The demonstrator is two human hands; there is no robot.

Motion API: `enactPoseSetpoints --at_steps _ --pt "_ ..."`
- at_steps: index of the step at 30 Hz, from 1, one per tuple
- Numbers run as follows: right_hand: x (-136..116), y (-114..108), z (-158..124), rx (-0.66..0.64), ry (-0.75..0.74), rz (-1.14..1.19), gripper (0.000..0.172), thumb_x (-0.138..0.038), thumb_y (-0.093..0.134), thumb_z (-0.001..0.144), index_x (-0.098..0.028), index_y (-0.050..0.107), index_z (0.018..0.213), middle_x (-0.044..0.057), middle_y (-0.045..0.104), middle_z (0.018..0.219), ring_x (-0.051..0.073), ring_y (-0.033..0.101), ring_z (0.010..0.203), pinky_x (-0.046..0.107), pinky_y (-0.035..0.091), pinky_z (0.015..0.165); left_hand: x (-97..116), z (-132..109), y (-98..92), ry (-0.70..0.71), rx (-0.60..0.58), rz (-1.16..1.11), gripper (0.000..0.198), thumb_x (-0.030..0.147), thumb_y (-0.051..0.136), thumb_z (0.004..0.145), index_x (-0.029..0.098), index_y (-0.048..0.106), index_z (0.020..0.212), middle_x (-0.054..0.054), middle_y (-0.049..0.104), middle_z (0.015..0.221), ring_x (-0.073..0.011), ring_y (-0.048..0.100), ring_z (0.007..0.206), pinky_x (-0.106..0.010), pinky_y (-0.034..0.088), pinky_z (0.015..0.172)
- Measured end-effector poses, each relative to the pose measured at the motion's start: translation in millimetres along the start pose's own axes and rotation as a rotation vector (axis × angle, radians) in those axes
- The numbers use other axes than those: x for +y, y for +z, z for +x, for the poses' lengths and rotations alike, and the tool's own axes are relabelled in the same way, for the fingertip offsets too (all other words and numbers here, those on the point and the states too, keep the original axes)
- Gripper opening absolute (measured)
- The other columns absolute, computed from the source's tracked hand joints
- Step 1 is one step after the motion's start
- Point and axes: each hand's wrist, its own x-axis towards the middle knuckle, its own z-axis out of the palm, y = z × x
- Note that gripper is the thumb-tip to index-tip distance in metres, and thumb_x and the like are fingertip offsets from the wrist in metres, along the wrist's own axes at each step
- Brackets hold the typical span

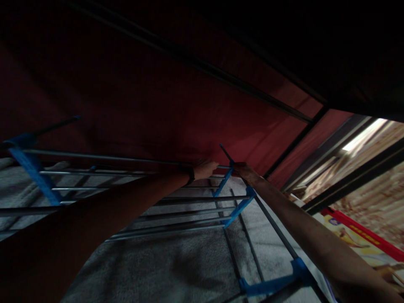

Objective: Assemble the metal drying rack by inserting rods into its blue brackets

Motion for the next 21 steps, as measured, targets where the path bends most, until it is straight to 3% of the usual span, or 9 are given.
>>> enactPoseSetpoints --at_steps 6,21 --pt "-1.2 3.1 -0.1 0.02 0.001 0.002 0.015 -0.019 0.072 0.083 -0.016 0.065 0.07 0.001 0.066 0.064 0.012 0.064 0.061 0.021 0.055 0.067 2.8 -9.4 2.1 0.021 0.048 0.081 0.034 0.015 0.045 0.094 0.024 0.064 0.121 -0.009 0.072 0.119 -0.0277 0.066 0.108 -0.035 0.045 0.083" --pt "1.1 6.3 2.7 0.023 -0.012 -0.026 0.018 -0.016 0.06 0.09 -0.016 0.064 0.073 0.002 0.067 0.062 0.012 0.065 0.061 0.021 0.056 0.069 1.5 -6.7 0.8 0.019 0.039 0.094 0.027 0.016 0.046 0.093 0.022 0.065 0.111 -0.01 0.074 0.108 -0.0265 0.069 0.101 -0.034 0.046 0.081"
